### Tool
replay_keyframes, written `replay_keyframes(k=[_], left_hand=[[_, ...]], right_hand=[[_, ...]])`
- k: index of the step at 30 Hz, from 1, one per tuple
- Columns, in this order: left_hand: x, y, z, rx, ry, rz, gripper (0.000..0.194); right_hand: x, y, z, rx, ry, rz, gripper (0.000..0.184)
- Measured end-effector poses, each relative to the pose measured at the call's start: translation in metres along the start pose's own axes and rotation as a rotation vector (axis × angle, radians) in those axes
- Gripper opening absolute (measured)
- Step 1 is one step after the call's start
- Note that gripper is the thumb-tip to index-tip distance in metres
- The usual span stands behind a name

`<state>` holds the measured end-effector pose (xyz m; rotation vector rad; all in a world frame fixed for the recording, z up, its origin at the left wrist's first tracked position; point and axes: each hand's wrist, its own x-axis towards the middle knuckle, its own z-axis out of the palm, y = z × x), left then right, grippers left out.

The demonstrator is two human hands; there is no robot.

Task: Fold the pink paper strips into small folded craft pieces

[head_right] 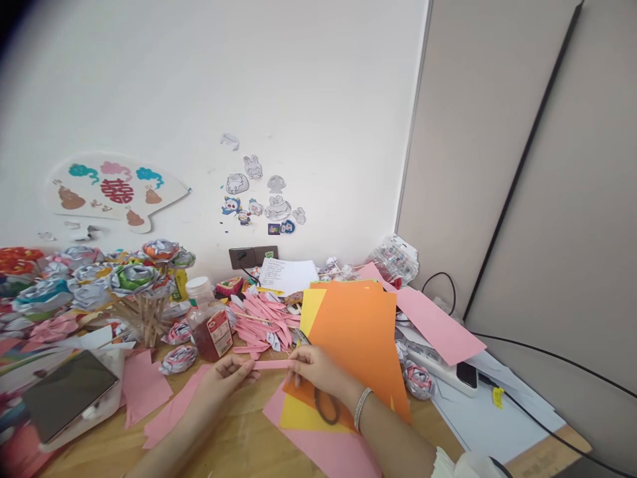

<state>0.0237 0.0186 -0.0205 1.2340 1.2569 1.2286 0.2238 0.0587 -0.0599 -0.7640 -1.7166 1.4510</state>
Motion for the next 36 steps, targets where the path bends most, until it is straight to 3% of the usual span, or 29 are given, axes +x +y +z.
replay_keyframes(k=[4,7,9,12,20,24,36], left_hand=[[-0.007,-0.004,0.006,0.269,-0.154,0.088,0.024],[-0.014,-0.009,0.015,0.404,-0.361,0.079,0.035],[-0.017,-0.012,0.019,0.444,-0.409,0.077,0.041],[-0.019,-0.014,0.022,0.443,-0.370,0.131,0.040],[-0.027,-0.017,0.026,0.354,-0.350,0.165,0.032],[-0.029,-0.018,0.028,0.296,-0.320,0.143,0.029],[-0.027,-0.017,0.028,0.420,-0.242,0.178,0.029]], right_hand=[[-0.004,-0.010,0.010,-0.134,0.086,-0.056,0.022],[-0.007,-0.016,0.022,-0.280,0.063,-0.087,0.011],[-0.009,-0.018,0.028,-0.278,0.078,-0.078,0.010],[-0.012,-0.021,0.033,-0.268,0.124,-0.077,0.009],[-0.016,-0.024,0.034,-0.688,0.160,-0.145,0.030],[-0.015,-0.022,0.038,-0.676,0.182,-0.129,0.027],[-0.018,-0.031,0.042,-0.674,0.190,-0.124,0.030]])
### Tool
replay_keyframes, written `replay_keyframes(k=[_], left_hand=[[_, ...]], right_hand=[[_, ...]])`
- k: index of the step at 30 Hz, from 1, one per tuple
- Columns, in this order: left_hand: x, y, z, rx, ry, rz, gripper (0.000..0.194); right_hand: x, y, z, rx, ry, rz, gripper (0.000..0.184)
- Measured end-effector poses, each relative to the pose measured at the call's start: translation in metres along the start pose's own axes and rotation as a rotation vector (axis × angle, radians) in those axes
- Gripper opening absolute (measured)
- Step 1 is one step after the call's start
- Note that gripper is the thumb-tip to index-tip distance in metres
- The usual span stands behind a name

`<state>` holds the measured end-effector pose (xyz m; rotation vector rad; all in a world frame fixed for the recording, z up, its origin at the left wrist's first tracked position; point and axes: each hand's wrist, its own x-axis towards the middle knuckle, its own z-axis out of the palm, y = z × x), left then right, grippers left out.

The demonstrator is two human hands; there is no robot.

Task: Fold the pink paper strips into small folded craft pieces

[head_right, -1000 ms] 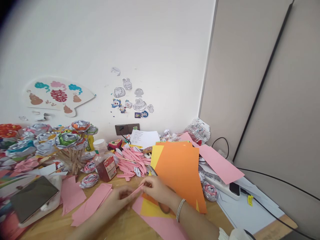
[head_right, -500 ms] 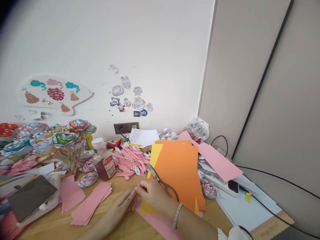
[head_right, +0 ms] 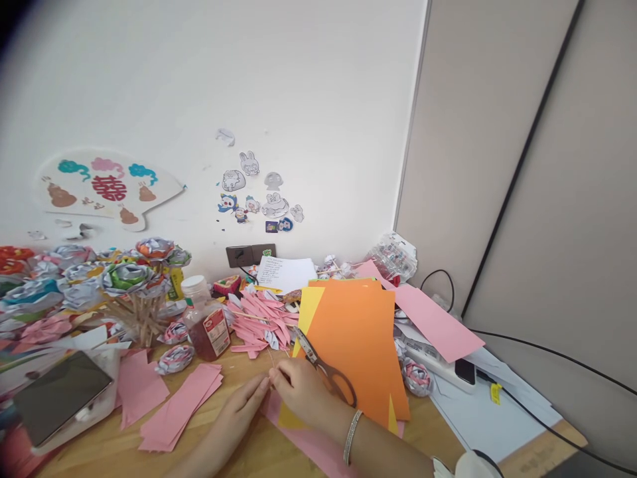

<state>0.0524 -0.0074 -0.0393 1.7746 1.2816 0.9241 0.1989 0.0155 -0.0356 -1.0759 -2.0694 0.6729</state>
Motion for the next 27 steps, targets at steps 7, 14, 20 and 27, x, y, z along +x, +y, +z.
replay_keyframes(k=[7,14,20,27], left_hand=[[0.002,0.005,-0.001,0.000,-0.034,0.005,0.028],[0.001,0.010,-0.001,0.005,-0.045,-0.032,0.028],[0.002,0.007,0.001,-0.026,-0.031,-0.046,0.031],[0.003,-0.001,0.005,-0.248,-0.093,-0.155,0.038]], right_hand=[[-0.001,0.002,0.002,-0.070,0.002,-0.053,0.026],[-0.003,-0.002,-0.001,-0.062,0.007,-0.038,0.028],[-0.002,-0.002,-0.001,-0.019,-0.008,-0.023,0.027],[-0.001,0.003,0.001,0.083,-0.062,-0.045,0.024]])
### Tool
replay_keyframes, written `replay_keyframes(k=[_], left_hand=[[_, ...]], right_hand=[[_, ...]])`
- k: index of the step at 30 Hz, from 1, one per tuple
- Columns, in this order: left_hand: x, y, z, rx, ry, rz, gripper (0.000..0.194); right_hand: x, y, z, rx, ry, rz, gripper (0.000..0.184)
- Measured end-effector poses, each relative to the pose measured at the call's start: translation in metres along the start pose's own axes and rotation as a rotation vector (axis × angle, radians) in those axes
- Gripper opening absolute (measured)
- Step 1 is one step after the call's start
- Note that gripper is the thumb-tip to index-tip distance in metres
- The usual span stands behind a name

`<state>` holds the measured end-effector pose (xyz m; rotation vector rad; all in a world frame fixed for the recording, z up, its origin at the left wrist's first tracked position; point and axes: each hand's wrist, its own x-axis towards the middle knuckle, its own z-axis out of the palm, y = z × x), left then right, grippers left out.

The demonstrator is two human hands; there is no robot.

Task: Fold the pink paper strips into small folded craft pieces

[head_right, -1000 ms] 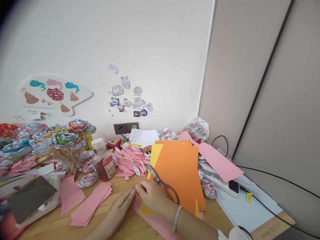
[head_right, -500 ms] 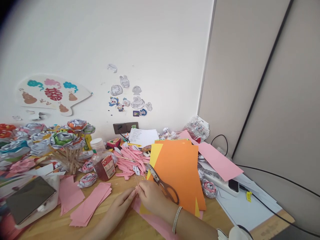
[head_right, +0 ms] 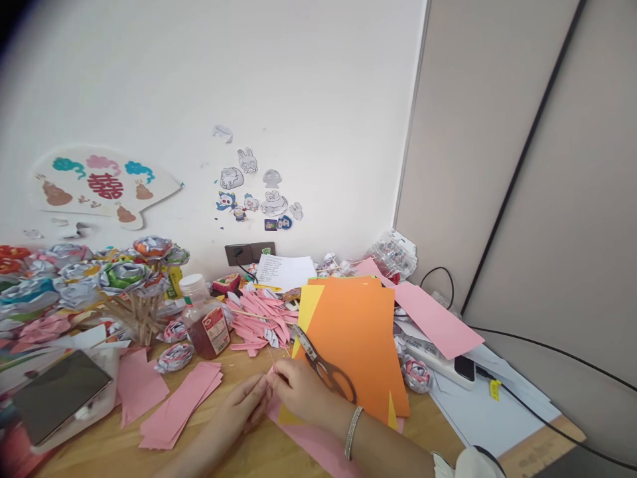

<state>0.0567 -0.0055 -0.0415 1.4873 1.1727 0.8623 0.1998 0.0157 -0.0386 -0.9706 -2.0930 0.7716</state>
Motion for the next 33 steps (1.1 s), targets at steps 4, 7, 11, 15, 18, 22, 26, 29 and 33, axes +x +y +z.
replay_keyframes(k=[4,7,11,15,18,22,26,29,33], left_hand=[[0.001,-0.003,-0.001,-0.030,-0.017,-0.003,0.041],[0.003,-0.006,-0.002,-0.038,-0.022,-0.006,0.040],[0.002,-0.005,-0.004,0.053,-0.010,0.046,0.032],[0.001,-0.001,-0.005,0.196,0.036,0.098,0.028],[-0.001,0.001,-0.005,0.280,0.067,0.116,0.027],[-0.001,0.002,-0.005,0.315,0.046,0.131,0.028],[-0.002,0.005,-0.005,0.278,0.003,0.126,0.030],[-0.001,0.006,-0.005,0.235,-0.013,0.135,0.030],[0.000,0.006,-0.005,0.172,-0.060,0.081,0.034]], right_hand=[[0.000,0.001,0.002,0.055,0.017,0.025,0.026],[0.000,0.001,0.003,0.088,0.036,0.029,0.025],[-0.001,0.001,0.004,0.117,0.034,0.028,0.024],[0.000,0.005,0.006,0.169,0.018,0.017,0.026],[0.000,0.008,0.007,0.223,0.006,0.036,0.029],[0.000,0.009,0.005,0.240,-0.007,0.021,0.032],[-0.001,0.007,0.003,0.254,0.000,0.001,0.033],[-0.001,0.006,0.003,0.360,-0.002,0.028,0.032],[0.000,0.005,0.001,0.229,0.035,0.037,0.032]])
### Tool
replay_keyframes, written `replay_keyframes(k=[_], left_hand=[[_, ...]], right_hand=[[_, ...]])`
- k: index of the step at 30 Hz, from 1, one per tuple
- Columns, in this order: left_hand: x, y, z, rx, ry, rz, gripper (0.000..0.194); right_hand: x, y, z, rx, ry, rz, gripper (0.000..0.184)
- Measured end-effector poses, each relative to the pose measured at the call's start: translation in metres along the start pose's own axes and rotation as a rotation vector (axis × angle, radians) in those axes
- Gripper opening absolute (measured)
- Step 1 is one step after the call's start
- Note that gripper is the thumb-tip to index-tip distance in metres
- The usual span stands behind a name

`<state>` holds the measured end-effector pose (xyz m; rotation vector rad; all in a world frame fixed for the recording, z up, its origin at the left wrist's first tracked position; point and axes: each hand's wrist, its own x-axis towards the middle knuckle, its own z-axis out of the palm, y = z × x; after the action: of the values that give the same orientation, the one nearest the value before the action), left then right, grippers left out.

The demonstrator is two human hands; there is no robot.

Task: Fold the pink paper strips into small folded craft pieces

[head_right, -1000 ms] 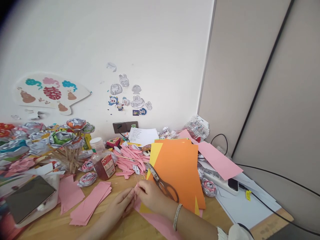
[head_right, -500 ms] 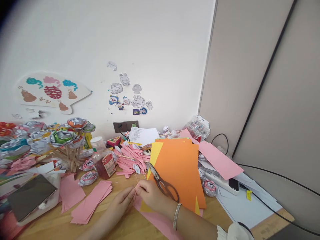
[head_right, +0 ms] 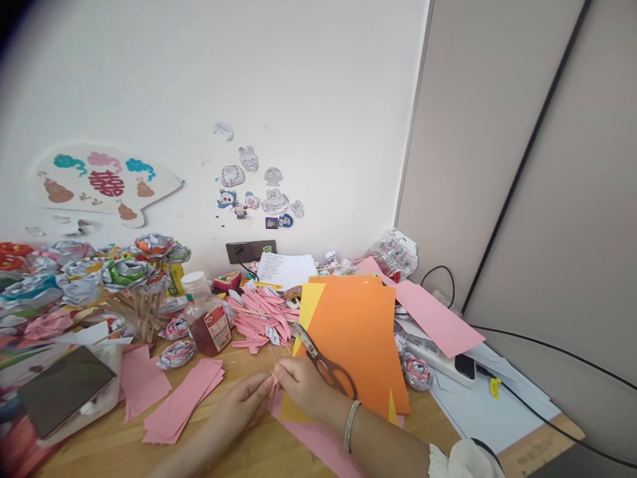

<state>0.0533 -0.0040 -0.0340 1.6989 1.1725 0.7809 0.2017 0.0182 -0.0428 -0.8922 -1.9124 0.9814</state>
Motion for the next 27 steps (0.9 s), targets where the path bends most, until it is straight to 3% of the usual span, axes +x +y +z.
replay_keyframes(k=[4,7,9,14,27], left_hand=[[0.000,0.000,-0.001,-0.041,-0.061,-0.075,0.039],[0.001,-0.002,-0.002,-0.068,-0.037,-0.083,0.040],[0.002,-0.005,-0.003,-0.116,-0.082,-0.121,0.042],[0.005,-0.010,-0.008,-0.161,-0.118,-0.186,0.046],[0.005,-0.012,-0.017,-0.697,-0.070,-0.212,0.027]], right_hand=[[0.001,-0.002,-0.005,-0.090,0.025,0.002,0.034],[0.001,-0.001,-0.006,-0.019,-0.059,0.030,0.031],[0.002,0.001,-0.007,-0.038,-0.092,0.034,0.031],[0.006,0.010,-0.007,-0.128,0.012,0.038,0.035],[0.010,0.014,-0.013,0.209,0.122,0.196,0.031]])
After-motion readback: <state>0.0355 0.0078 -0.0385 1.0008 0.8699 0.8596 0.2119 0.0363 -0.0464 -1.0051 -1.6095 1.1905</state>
